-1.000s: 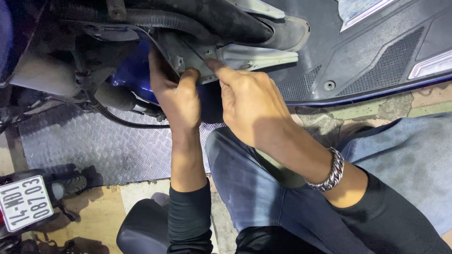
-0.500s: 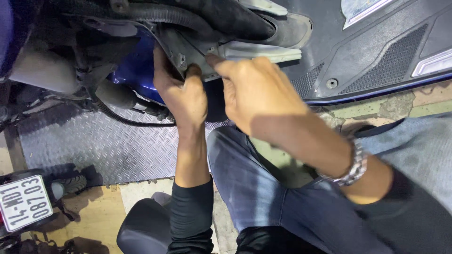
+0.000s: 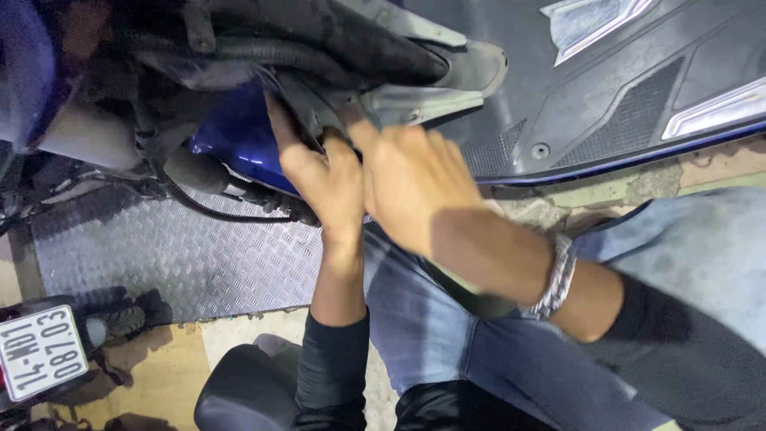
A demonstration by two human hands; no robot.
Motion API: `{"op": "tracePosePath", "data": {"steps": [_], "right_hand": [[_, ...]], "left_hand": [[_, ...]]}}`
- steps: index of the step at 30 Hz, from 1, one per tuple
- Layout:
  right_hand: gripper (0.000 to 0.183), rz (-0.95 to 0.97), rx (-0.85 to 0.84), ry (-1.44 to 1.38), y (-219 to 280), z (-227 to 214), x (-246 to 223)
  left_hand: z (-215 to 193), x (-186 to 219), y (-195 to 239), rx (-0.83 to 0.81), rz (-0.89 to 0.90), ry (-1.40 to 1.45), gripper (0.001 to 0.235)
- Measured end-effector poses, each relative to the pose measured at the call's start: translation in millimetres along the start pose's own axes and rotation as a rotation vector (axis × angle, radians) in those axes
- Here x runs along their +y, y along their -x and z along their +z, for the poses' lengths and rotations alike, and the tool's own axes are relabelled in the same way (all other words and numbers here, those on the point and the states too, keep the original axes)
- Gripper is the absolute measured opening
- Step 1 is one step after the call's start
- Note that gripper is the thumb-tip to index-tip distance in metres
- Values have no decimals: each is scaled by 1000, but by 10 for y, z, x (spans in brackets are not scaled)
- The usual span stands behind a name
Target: The person uses a screwdriver to remove screws from the side panel of a blue scooter. They detach the panel and place it on the floor, then proceed to remove screws from the floor mat area.
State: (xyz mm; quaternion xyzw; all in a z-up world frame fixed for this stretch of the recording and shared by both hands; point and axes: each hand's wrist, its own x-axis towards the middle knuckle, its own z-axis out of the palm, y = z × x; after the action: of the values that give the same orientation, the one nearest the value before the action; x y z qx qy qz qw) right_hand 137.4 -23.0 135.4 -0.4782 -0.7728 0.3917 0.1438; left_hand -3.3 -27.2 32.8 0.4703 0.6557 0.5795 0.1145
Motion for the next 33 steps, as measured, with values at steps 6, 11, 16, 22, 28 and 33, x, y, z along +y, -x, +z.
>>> {"op": "tracePosePath", "data": {"steps": [6,11,16,22,28,33], "right_hand": [[19,-196,332,120,475,-52,260],[17,-11,206,21,208,-510,925],[15,-140,476,25,-1171,-284,1731],[35,-459,374,-324,-2013,53,1776],[40,-312,199,-128,-2406,128,1516],[41,-352,368,-19,-2459,98,1452]], "left_hand": [[56,-26,226,104,-35,-119,75],[-94,-115,425,110,-193,-85,78],[-243,98,535,124,-238,54,69],[-310,-90,708,203,-325,179,54],[-352,-256,740,206,-349,181,50],[-399,-353,770,210,-353,201,48]]}}
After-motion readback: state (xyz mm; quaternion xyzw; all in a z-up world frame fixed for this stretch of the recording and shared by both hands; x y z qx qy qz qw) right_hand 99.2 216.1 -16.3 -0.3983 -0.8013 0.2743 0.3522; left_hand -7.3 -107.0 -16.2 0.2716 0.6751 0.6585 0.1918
